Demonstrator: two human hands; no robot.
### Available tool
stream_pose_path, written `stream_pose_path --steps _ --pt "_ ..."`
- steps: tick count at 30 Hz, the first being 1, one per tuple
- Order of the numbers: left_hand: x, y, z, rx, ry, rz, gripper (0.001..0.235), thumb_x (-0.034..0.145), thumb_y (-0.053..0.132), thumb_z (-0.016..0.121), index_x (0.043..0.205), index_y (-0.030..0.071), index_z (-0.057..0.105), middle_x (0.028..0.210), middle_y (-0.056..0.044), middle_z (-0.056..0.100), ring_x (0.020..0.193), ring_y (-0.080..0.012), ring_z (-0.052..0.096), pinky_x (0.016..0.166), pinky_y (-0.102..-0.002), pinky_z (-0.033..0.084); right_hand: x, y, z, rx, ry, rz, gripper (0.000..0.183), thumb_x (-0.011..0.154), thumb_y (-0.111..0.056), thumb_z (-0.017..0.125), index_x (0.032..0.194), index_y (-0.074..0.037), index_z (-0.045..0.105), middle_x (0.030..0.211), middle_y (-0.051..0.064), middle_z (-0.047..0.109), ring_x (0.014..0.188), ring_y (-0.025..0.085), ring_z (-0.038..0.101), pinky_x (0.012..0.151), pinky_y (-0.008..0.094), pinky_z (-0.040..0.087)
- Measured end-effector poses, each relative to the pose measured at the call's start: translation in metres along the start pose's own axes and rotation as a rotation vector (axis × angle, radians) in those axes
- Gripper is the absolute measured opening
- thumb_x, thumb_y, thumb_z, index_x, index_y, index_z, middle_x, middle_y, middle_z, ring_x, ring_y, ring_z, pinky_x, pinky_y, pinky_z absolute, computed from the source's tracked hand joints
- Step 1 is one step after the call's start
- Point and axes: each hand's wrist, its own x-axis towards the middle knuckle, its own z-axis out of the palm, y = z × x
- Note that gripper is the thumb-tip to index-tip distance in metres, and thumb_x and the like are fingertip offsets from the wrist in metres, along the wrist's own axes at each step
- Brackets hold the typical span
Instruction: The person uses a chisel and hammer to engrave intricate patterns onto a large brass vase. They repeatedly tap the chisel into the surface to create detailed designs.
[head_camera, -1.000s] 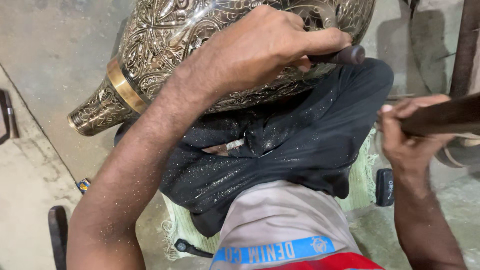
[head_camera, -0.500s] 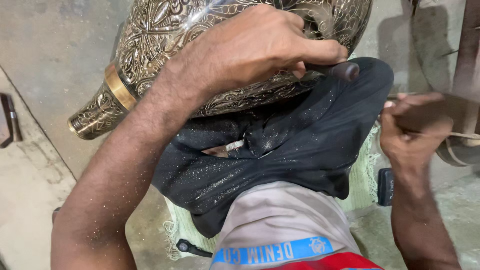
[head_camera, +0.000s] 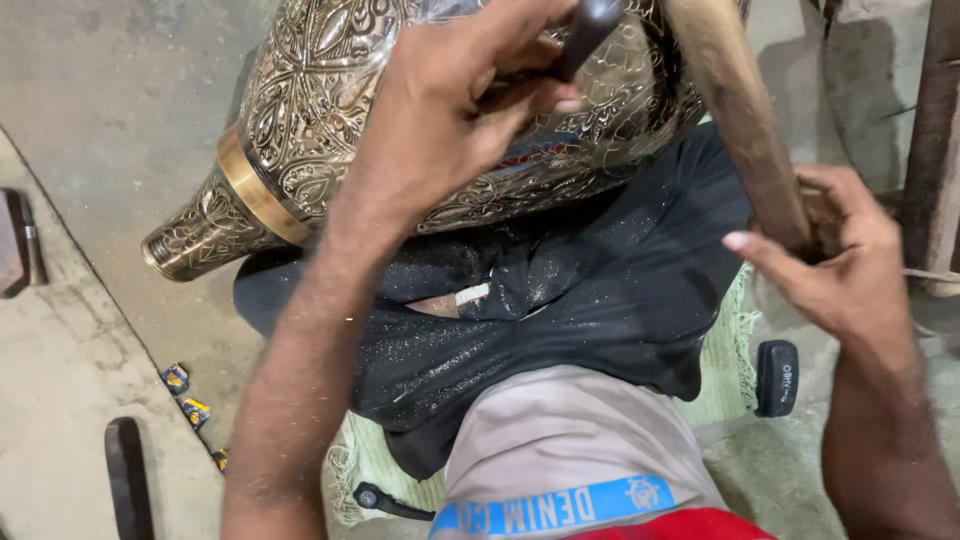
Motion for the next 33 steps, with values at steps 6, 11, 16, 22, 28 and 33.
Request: stream_pose_path --steps 6,11,16,22,28,33 --pt "-0.026 0.003 0.016 -0.004 0.158 0.005 0.056 0.105 0.004 0.08 0.148 0.024 0.051 0.117 -0.007 0.074 0.107 -0.0173 0.077 0.092 -0.027 0.067 0.005 -0.034 -0.024 -0.375 0.016 -0.237 0.058 0.098 0.002 0.074 0.151 0.008 0.049 0.126 0.027 0.068 0.112 0.033 0.07 0.094 0.042 0.059" --pt "-0.034 0.006 0.021 -0.017 0.165 -0.07 0.057 0.108 0.002 0.077 0.147 0.03 0.049 0.115 -0.004 0.076 0.106 -0.0127 0.08 0.09 -0.023 0.069 0.016 -0.032 -0.041 -0.263 -0.064 -0.186 0.058 0.098 -0.006 0.068 0.15 0.007 0.047 0.127 0.025 0.061 0.111 0.034 0.066 0.095 0.042 0.055" --pt "-0.034 -0.002 0.029 0.042 0.206 -0.028 0.065 0.105 0.003 0.076 0.153 0.036 0.047 0.119 -0.005 0.075 0.109 -0.0159 0.078 0.096 -0.026 0.067 0.026 -0.023 -0.058 -0.251 -0.106 -0.16 0.058 0.1 -0.016 0.064 0.15 0.007 0.046 0.124 0.025 0.06 0.108 0.034 0.064 0.094 0.042 0.054" --pt "-0.036 -0.006 0.03 -0.01 0.175 -0.069 0.052 0.112 -0.004 0.069 0.149 0.027 0.049 0.119 -0.002 0.077 0.112 -0.0126 0.079 0.103 -0.026 0.066 0.036 -0.018 -0.063 -0.306 -0.083 -0.227 0.053 0.1 -0.016 0.065 0.146 0.006 0.048 0.122 0.025 0.061 0.108 0.033 0.065 0.094 0.042 0.054" --pt "-0.035 0.004 0.028 -0.007 0.196 -0.079 0.051 0.107 0.0 0.076 0.148 0.021 0.054 0.119 -0.005 0.076 0.111 -0.0136 0.078 0.105 -0.027 0.068 0.04 -0.02 -0.06 -0.318 -0.044 -0.287 0.048 0.101 -0.015 0.065 0.142 0.006 0.051 0.12 0.024 0.062 0.109 0.032 0.065 0.094 0.041 0.055" --pt "-0.036 0.013 0.024 0.002 0.193 -0.147 0.053 0.104 0.004 0.081 0.148 0.016 0.054 0.121 -0.007 0.075 0.109 -0.0134 0.079 0.1 -0.026 0.067 0.041 -0.036 -0.057 -0.349 0.027 -0.386 0.044 0.102 -0.015 0.066 0.138 0.006 0.052 0.118 0.024 0.063 0.109 0.032 0.066 0.093 0.041 0.055"
